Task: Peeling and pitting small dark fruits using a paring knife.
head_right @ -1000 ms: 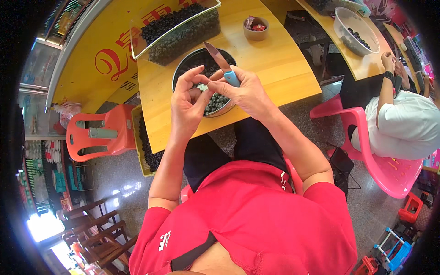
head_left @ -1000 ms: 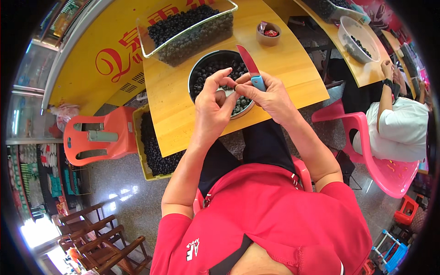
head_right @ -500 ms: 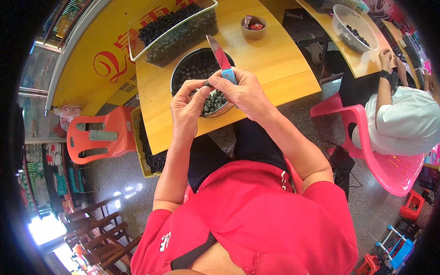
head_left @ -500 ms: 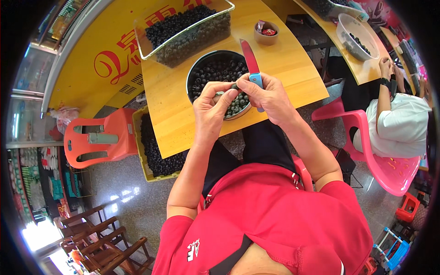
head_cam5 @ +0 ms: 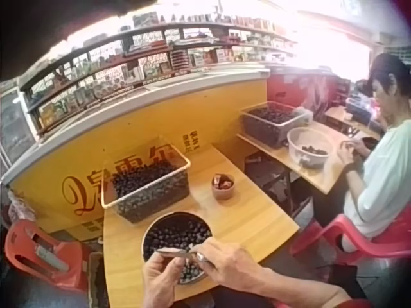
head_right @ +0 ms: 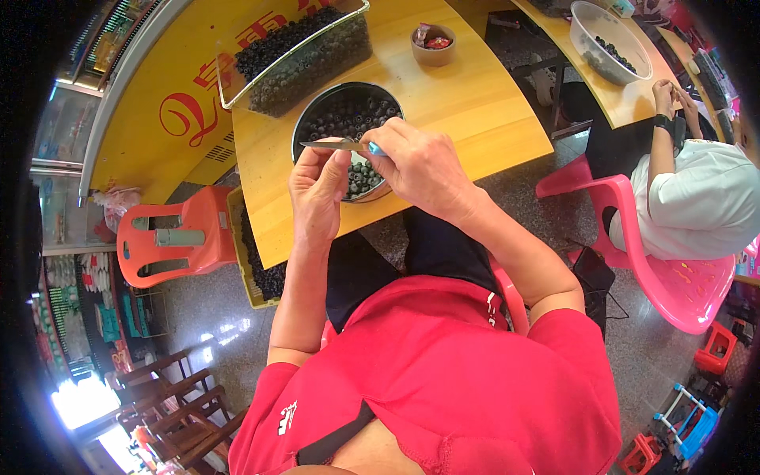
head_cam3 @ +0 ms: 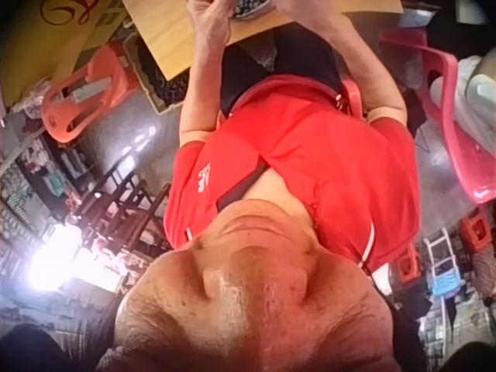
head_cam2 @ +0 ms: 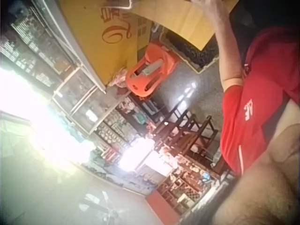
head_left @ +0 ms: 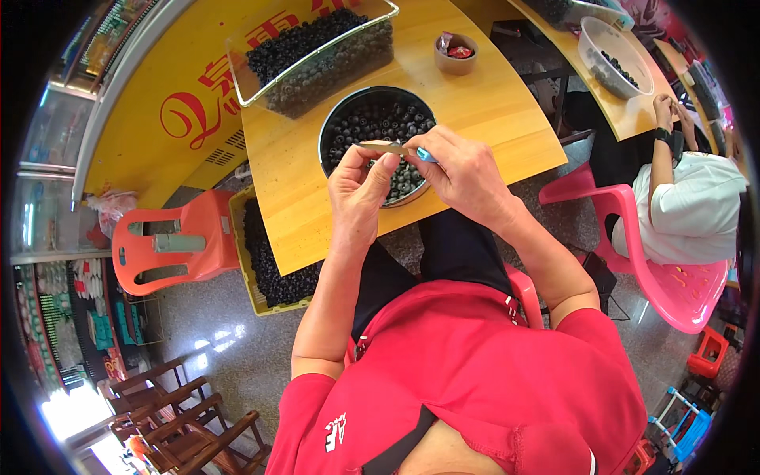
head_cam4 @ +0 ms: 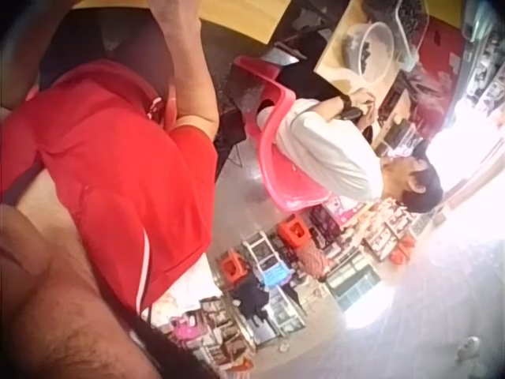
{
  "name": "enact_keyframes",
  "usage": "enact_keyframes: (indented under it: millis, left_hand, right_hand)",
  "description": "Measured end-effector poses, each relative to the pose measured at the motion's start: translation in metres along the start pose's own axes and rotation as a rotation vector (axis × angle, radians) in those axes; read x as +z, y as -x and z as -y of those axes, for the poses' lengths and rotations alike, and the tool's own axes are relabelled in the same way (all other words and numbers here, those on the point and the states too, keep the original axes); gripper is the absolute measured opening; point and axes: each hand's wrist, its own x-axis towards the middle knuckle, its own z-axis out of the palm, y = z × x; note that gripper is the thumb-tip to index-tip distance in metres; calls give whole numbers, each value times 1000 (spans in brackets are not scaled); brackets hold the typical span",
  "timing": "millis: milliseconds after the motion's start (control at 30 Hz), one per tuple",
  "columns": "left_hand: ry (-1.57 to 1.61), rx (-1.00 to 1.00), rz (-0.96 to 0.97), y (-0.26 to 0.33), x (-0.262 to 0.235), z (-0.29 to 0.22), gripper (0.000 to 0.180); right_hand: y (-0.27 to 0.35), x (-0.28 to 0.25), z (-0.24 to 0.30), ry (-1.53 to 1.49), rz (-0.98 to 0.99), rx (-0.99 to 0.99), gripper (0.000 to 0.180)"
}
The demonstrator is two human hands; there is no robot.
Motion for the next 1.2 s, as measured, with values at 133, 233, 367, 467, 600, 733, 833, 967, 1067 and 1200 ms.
enact_keyframes:
  millis: [133,233,367,467,600,733,833,967,1067,1200]
  left_hand:
    - [3,2,15,0,-2,2,13]
    - [0,27,19,1,-2,-1,13]
    - [-23,214,193,9,-6,-11,12]
    - [-4,213,194,15,-1,-20,11]
    - [1,142,101,16,-5,-15,13]
    - [-116,235,74,12,-3,-9,17]
    - [-213,299,75,11,-5,-6,18]
    - [-189,299,87,11,-8,-1,17]
    - [7,140,48,12,-2,-6,15]
    - [78,39,38,13,-5,-9,14]
  right_hand:
    - [0,0,0,51,-8,0,13]
    - [0,0,1,57,-1,-8,14]
    - [2,2,-13,219,36,22,13]
    - [3,2,-26,156,-52,63,13]
    - [-14,-19,16,-259,21,223,15]
    - [-12,-14,20,-609,210,453,19]
    - [-10,-7,20,-804,163,519,21]
    - [-9,-8,21,-898,172,632,23]
    - [-5,0,16,-701,129,502,19]
    - [-5,-8,18,-217,51,112,13]
